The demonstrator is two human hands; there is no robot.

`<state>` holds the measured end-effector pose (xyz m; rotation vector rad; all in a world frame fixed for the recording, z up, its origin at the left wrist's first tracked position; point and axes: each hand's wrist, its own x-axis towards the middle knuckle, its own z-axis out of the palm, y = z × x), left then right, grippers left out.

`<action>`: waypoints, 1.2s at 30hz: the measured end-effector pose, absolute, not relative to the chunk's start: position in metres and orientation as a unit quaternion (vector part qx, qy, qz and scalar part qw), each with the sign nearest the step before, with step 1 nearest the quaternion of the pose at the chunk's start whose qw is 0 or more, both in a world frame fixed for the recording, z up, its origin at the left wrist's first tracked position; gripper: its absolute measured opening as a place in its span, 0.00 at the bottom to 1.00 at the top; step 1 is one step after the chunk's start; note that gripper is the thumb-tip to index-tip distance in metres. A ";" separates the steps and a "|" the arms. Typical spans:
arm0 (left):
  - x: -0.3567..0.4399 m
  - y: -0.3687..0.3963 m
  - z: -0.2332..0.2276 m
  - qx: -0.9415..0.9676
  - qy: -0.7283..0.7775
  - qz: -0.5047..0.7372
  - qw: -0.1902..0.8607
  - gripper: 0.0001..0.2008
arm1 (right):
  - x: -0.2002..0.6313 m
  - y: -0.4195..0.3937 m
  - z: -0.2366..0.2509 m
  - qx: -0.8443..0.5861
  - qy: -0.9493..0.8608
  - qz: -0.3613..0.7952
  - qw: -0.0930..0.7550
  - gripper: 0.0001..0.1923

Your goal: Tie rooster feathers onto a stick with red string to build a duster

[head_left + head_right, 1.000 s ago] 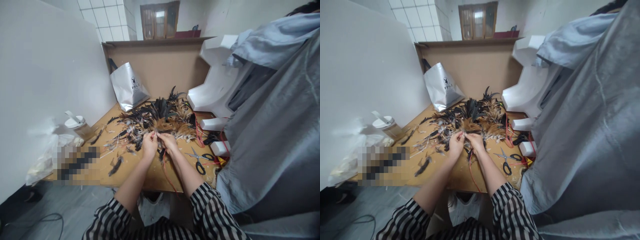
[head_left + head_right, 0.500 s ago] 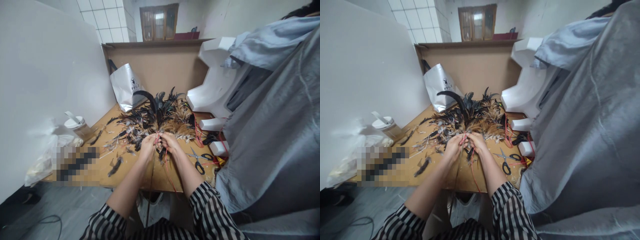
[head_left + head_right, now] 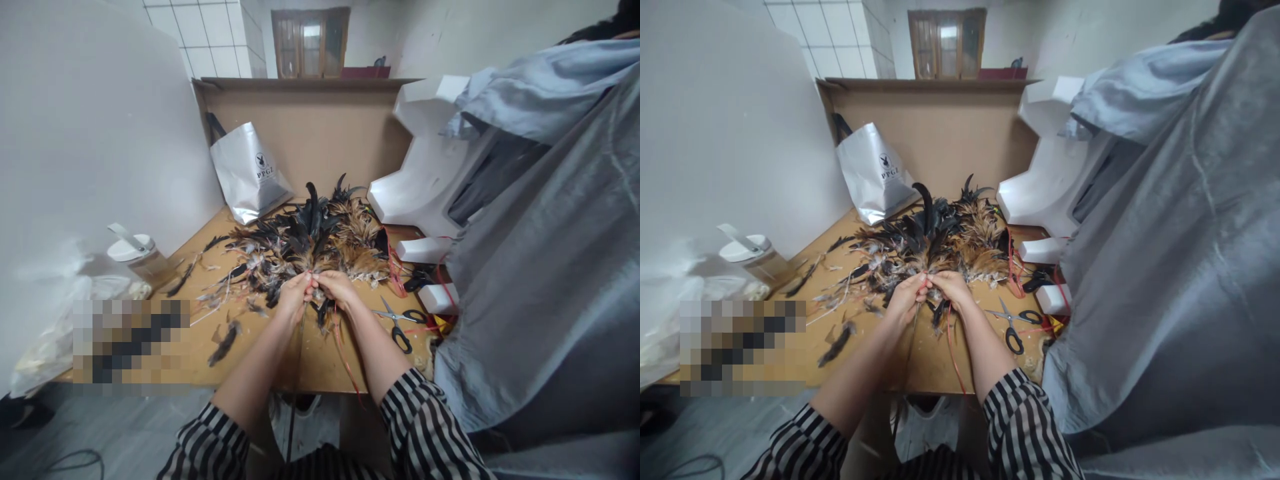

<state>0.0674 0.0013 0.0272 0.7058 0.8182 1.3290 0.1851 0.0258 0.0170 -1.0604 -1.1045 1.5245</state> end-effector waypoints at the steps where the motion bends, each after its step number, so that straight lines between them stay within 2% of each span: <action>1: 0.066 0.003 0.024 0.308 0.367 0.584 0.655 0.15 | 0.184 0.026 0.016 -0.443 -0.449 0.612 0.476 0.17; 6: 0.061 0.013 0.011 0.280 0.388 0.552 0.683 0.11 | 0.181 0.028 0.011 -0.451 -0.409 0.630 0.482 0.14; 14: 0.054 0.012 0.005 0.232 0.312 0.485 0.784 0.09 | 0.177 0.027 0.014 -0.412 -0.382 0.663 0.495 0.14; 22: 0.050 0.012 0.009 0.223 0.328 0.546 0.738 0.07 | 0.150 0.005 0.025 -0.385 -0.445 0.548 0.594 0.12; 26: 0.047 0.012 0.011 0.226 0.342 0.548 0.729 0.06 | 0.137 -0.010 0.026 -0.384 -0.524 0.465 0.602 0.08; 30: 0.042 0.012 0.015 0.221 0.316 0.543 0.746 0.05 | 0.148 -0.005 0.019 -0.420 -0.585 0.399 0.567 0.06; 34: 0.035 0.013 0.024 0.171 0.297 0.550 0.762 0.01 | 0.188 0.015 0.008 -0.514 -0.610 0.397 0.454 0.12; 36: 0.032 0.014 0.027 0.144 0.292 0.551 0.768 0.02 | 0.210 0.025 0.005 -0.593 -0.610 0.318 0.418 0.12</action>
